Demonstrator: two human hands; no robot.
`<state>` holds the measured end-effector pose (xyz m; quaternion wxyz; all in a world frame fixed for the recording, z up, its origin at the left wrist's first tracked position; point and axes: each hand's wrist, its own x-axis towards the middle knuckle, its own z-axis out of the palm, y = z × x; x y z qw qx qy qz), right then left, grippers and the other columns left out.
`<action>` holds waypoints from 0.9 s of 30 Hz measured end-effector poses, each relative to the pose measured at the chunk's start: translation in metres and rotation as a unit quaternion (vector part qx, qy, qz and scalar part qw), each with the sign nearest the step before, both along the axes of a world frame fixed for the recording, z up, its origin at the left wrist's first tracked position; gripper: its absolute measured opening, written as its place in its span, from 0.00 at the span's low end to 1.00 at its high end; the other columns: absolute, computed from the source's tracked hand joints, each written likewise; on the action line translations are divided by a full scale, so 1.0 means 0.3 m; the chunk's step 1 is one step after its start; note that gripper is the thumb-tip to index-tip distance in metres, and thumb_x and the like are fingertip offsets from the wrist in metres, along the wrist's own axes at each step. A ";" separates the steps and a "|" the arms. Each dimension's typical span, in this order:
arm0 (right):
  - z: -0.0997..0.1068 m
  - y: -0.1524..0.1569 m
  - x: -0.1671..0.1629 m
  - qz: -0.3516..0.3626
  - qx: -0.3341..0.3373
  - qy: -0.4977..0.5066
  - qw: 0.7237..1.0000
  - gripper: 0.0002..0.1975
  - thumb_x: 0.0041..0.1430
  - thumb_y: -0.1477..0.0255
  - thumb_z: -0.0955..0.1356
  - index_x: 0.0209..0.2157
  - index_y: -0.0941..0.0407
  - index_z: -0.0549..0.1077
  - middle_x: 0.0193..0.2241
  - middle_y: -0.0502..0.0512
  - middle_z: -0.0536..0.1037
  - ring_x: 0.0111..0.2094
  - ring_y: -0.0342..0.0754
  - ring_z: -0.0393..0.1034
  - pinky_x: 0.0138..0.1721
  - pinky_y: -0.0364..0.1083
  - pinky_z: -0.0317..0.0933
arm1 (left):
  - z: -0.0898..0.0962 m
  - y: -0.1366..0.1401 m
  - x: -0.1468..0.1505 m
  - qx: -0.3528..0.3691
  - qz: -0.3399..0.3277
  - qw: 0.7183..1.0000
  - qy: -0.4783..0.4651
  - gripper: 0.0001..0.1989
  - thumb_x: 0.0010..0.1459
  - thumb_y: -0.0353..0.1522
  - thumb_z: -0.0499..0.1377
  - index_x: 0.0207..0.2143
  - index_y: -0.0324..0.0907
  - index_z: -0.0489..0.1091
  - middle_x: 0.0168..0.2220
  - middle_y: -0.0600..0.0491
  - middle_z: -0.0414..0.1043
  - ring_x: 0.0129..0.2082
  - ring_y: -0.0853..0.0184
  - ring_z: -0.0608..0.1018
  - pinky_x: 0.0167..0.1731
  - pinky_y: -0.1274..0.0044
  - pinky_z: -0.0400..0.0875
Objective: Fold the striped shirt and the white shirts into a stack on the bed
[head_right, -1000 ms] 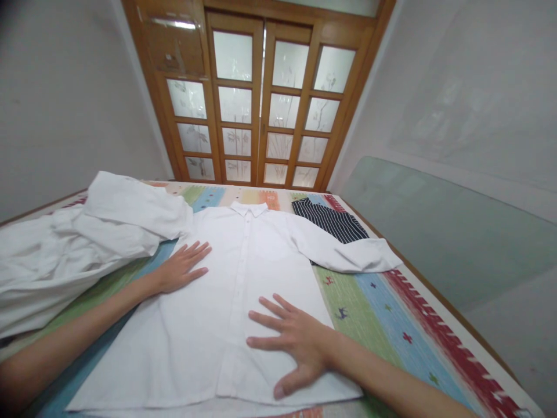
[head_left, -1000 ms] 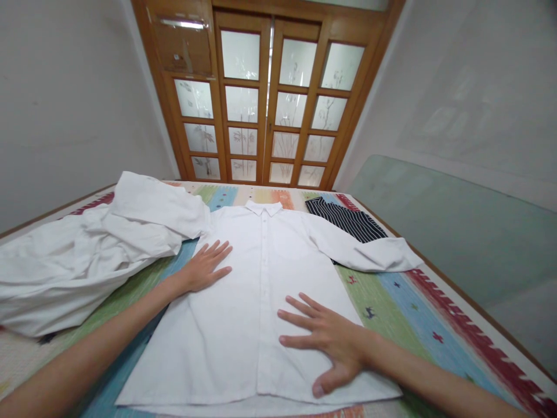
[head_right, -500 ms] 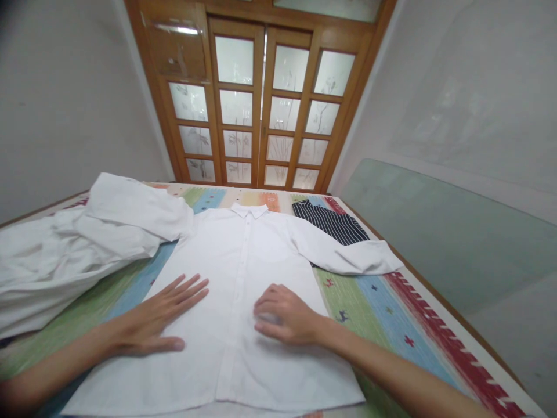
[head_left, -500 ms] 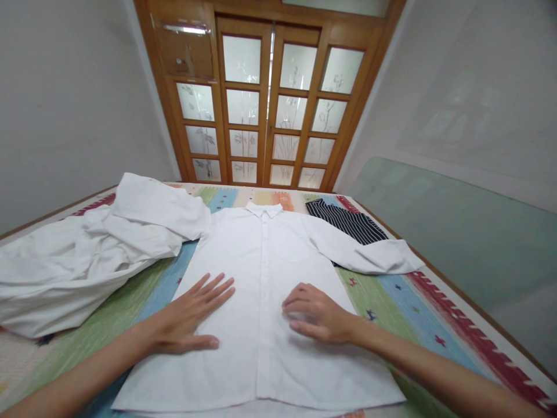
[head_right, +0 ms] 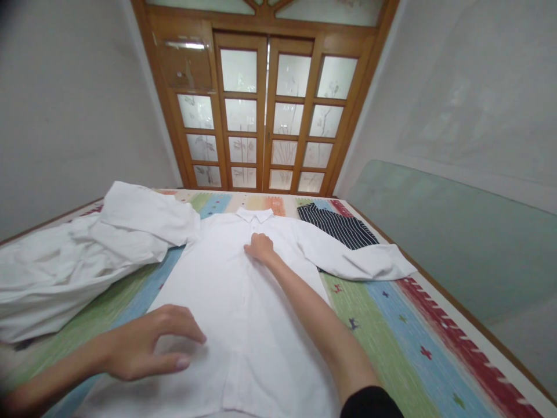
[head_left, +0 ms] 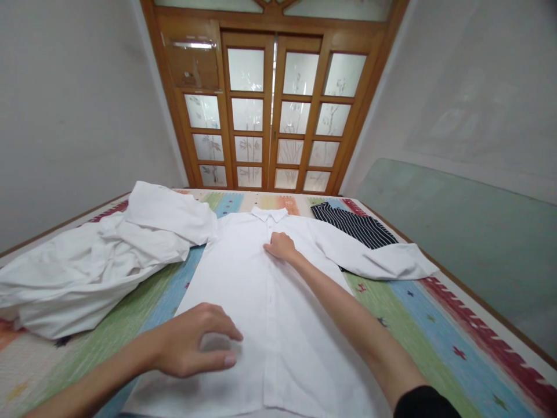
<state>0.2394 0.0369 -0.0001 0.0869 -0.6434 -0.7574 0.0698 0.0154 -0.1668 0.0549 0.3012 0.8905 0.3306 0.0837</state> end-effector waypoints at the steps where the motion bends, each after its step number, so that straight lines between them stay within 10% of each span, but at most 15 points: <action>1: -0.002 0.008 -0.004 -0.007 -0.001 0.002 1.000 0.17 0.58 0.63 0.66 0.43 0.60 0.76 0.44 0.69 0.78 0.44 0.58 0.75 0.39 0.48 0.65 | 0.003 0.027 0.012 0.026 0.027 0.999 0.007 0.17 0.61 0.46 0.55 0.44 0.47 0.77 0.42 0.52 0.80 0.42 0.63 0.79 0.47 0.73 0.69; 7: -0.031 0.025 0.023 -0.026 0.015 0.086 0.996 0.11 0.56 0.68 0.67 0.35 0.60 0.78 0.37 0.65 0.81 0.41 0.53 0.76 0.39 0.44 0.64 | -0.034 0.302 0.110 0.124 0.122 0.983 0.059 0.17 0.64 0.38 0.51 0.41 0.42 0.78 0.35 0.50 0.81 0.33 0.66 0.80 0.36 0.77 0.69; 15: -0.065 0.024 0.090 -0.041 -0.074 0.343 0.935 0.06 0.54 0.77 0.66 0.30 0.60 0.77 0.18 0.48 0.74 0.16 0.38 0.63 0.20 0.37 0.55 | -0.167 0.650 0.263 0.149 0.239 0.959 0.041 0.17 0.55 0.25 0.53 0.41 0.40 0.79 0.42 0.48 0.80 0.41 0.63 0.80 0.46 0.76 0.70; 27: -0.086 0.045 0.103 -0.036 -0.098 0.420 0.902 0.04 0.53 0.78 0.67 0.27 0.60 0.75 0.15 0.44 0.70 0.13 0.35 0.56 0.15 0.35 0.49 | -0.228 0.734 0.357 0.112 0.301 0.947 0.001 0.12 0.54 0.25 0.57 0.36 0.38 0.79 0.37 0.46 0.80 0.41 0.61 0.80 0.45 0.75 0.70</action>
